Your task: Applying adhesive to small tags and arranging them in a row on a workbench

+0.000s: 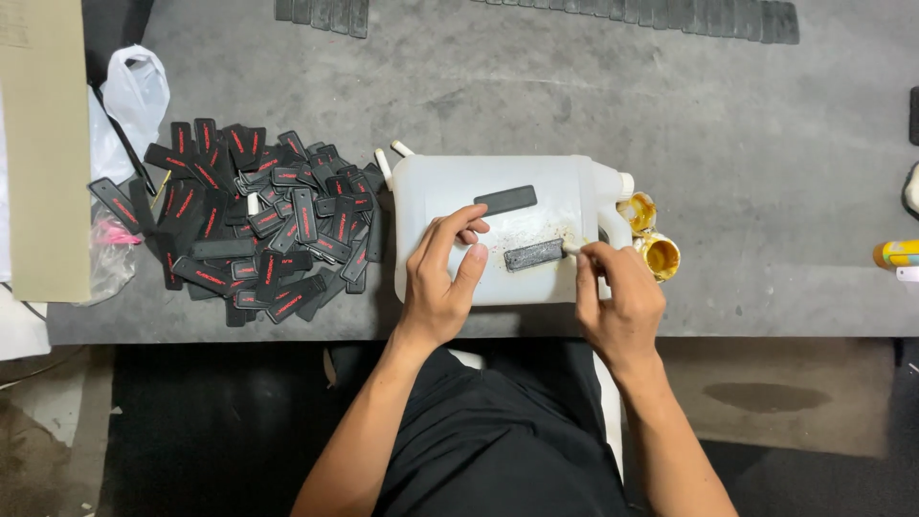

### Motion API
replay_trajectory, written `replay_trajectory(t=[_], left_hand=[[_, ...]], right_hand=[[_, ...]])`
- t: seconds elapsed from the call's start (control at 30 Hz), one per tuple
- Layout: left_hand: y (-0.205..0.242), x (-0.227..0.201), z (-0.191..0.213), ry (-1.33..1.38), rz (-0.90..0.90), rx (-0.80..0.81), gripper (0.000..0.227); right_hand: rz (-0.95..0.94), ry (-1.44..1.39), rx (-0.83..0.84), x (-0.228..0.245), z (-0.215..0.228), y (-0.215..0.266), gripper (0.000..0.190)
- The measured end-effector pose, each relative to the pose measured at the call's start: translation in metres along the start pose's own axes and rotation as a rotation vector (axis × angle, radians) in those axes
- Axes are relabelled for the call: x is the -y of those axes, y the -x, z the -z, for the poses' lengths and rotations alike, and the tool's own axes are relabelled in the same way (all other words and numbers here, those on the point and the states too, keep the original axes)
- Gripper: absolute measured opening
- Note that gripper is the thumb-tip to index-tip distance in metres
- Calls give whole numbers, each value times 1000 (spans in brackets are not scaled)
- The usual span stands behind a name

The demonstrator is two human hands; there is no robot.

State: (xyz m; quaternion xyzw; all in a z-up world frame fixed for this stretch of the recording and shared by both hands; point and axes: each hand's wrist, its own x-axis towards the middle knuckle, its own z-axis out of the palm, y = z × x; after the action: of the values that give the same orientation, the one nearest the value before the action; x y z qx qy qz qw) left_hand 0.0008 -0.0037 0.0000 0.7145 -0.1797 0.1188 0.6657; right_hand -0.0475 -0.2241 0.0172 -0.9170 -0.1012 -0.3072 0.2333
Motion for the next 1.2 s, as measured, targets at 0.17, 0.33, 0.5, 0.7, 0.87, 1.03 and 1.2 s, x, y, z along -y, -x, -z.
replay_trajectory(t=[0.17, 0.33, 0.5, 0.7, 0.87, 1.03, 1.2], left_hand=[[0, 0, -1, -15, -6, 0, 37], [-1, -2, -1, -38, -8, 13, 37], [1, 0, -3, -53, 10, 9, 37], [0, -1, -3, -81, 31, 30, 39], [1, -1, -6, -95, 44, 24, 38], [0, -3, -8, -119, 32, 7, 37], [0, -4, -8, -135, 19, 12, 35]], right_hand=[[-39, -81, -40, 39, -11, 17, 5], [-156, -371, -85, 51, -5, 25, 6], [-543, -314, -425, -19, 9, 81, 14], [-643, 80, -461, -83, 6, 119, 17], [-657, 152, -403, -94, -10, 142, 19], [-638, 163, -407, -99, -13, 149, 21], [-632, 170, -374, -93, -8, 147, 23]])
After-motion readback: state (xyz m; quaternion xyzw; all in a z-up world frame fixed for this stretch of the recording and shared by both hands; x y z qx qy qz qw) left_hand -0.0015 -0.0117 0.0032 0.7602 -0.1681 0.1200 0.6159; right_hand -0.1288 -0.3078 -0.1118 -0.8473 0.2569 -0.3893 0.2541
